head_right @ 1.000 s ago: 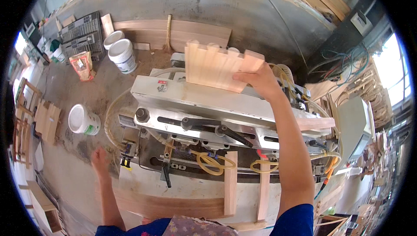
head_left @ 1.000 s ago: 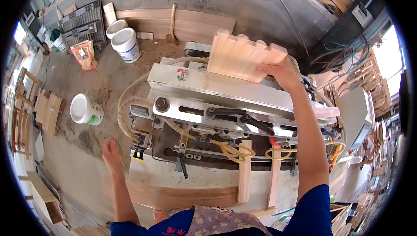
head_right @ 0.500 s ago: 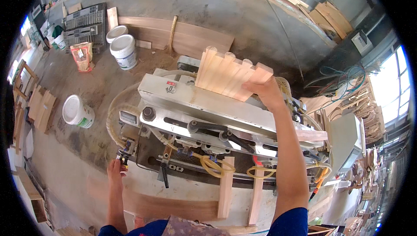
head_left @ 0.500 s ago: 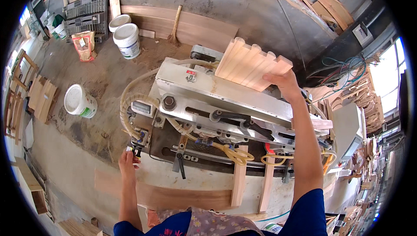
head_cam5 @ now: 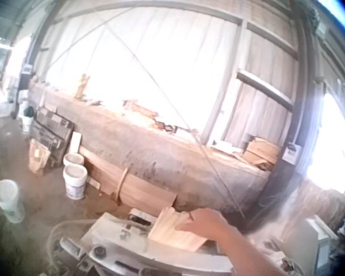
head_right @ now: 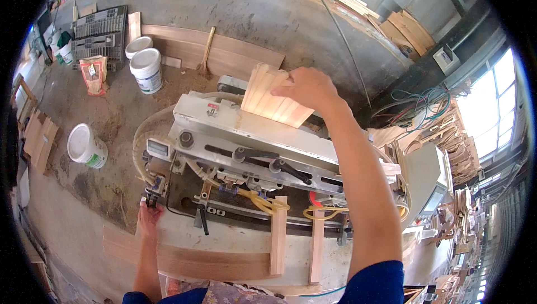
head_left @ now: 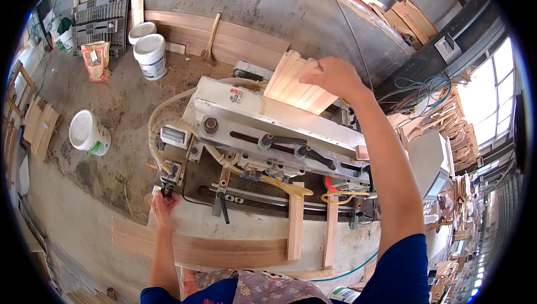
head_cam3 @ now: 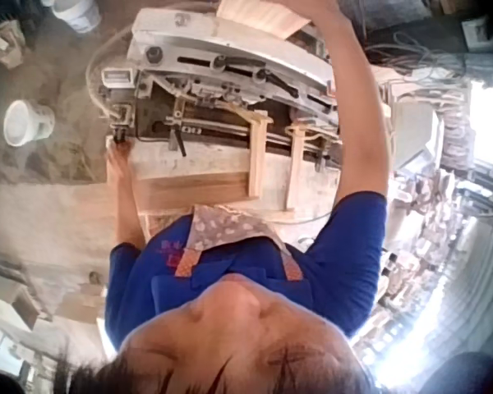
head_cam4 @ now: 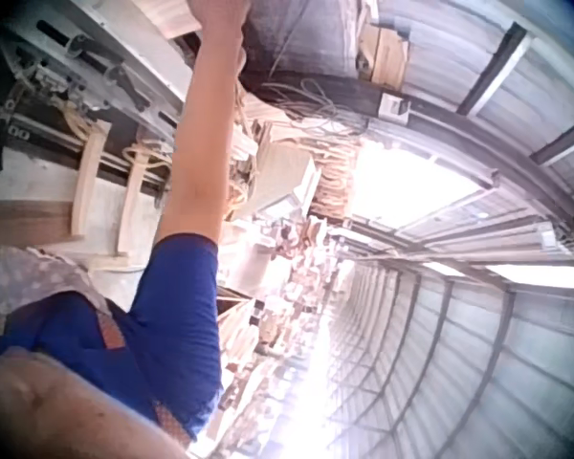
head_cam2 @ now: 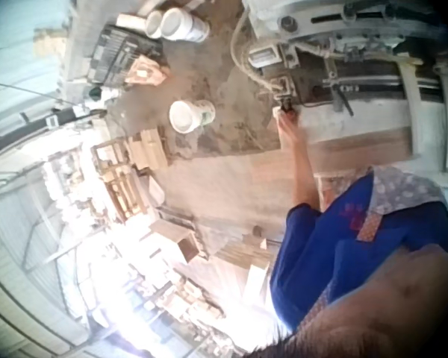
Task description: The person operates a CNC woodworking machine in a workshop, feeding wooden planks into the machine to be processed. They handle the wood pieces by hand, positioning them on the machine bed and retrieving them after the operation, occasionally stacking the finished pieces.
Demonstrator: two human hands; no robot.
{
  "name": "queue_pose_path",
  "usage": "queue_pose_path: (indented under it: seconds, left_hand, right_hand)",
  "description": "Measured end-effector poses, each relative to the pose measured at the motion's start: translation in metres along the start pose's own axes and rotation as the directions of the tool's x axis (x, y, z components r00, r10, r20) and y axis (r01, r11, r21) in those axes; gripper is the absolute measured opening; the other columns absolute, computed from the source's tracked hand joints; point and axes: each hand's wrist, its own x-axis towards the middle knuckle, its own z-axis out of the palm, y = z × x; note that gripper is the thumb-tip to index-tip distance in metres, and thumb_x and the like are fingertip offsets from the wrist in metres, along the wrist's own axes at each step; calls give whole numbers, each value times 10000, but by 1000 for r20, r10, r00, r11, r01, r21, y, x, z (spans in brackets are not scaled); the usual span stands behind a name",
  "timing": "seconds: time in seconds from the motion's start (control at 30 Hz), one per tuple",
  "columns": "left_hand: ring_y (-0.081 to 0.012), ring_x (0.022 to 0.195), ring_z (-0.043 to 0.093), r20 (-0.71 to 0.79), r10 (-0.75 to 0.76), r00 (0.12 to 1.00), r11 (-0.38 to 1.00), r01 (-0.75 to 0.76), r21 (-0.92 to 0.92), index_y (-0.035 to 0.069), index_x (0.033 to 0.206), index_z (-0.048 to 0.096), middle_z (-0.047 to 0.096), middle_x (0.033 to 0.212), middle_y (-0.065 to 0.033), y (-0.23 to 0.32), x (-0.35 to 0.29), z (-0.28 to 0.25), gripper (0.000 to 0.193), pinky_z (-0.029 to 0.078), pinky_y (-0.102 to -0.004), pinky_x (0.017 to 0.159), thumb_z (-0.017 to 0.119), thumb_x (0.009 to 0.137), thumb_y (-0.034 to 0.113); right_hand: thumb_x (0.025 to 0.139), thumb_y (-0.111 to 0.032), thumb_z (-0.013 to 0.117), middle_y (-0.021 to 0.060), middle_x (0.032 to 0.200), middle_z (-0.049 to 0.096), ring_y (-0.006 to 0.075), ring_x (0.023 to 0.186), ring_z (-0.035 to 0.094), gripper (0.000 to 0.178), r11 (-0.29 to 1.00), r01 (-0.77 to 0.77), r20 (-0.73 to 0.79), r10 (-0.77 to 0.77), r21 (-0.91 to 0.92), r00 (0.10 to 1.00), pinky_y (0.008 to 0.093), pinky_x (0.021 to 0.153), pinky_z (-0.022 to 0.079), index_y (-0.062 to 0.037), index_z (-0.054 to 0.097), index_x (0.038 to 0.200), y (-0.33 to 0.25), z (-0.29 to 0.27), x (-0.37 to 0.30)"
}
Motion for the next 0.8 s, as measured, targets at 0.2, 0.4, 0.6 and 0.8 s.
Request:
queue_pose_path:
  seconds: [0.2, 0.4, 0.6, 0.8]
  left_hand:
    - [-129, 707, 584, -50, 16, 999, 1000, -16, 7, 67, 924, 548, 594, 783, -36, -9, 1, 4, 409, 506, -282, 676, 462, 933, 467]
    - [-93, 732, 557, -75, 113, 991, 990, -119, -76, 106, 907, 529, 569, 811, 7, -9, -5, 10, 259, 490, -251, 687, 510, 937, 363]
    - [-59, 789, 486, -111, 242, 964, 966, -251, -71, 141, 906, 508, 481, 851, 44, -6, -2, 12, 106, 449, -247, 677, 553, 926, 235]
    - [-55, 782, 488, -77, 240, 968, 961, -248, -124, 157, 838, 489, 477, 812, 66, -10, 5, 5, 120, 425, -242, 721, 547, 928, 209]
  right_hand:
    - [667, -588, 691, 158, 815, 650, 332, 801, 620, 586, 1000, -29, -25, 29, 3, 999, 402, 735, 473, -18, 634, 794, -6, 1, -2]
    - [642, -586, 719, 176, 790, 642, 316, 749, 612, 609, 1000, -4, -103, 1, -29, 995, 396, 700, 459, -6, 643, 813, 9, 13, 9]
    - [648, -522, 741, 118, 734, 628, 208, 662, 593, 593, 993, 60, -126, -47, 102, 991, 350, 606, 448, 36, 655, 830, 14, 22, 15]
    - [728, -433, 732, 47, 773, 636, 105, 626, 574, 487, 986, 107, -100, -95, 130, 990, 268, 579, 452, 22, 652, 883, 25, 18, 20]
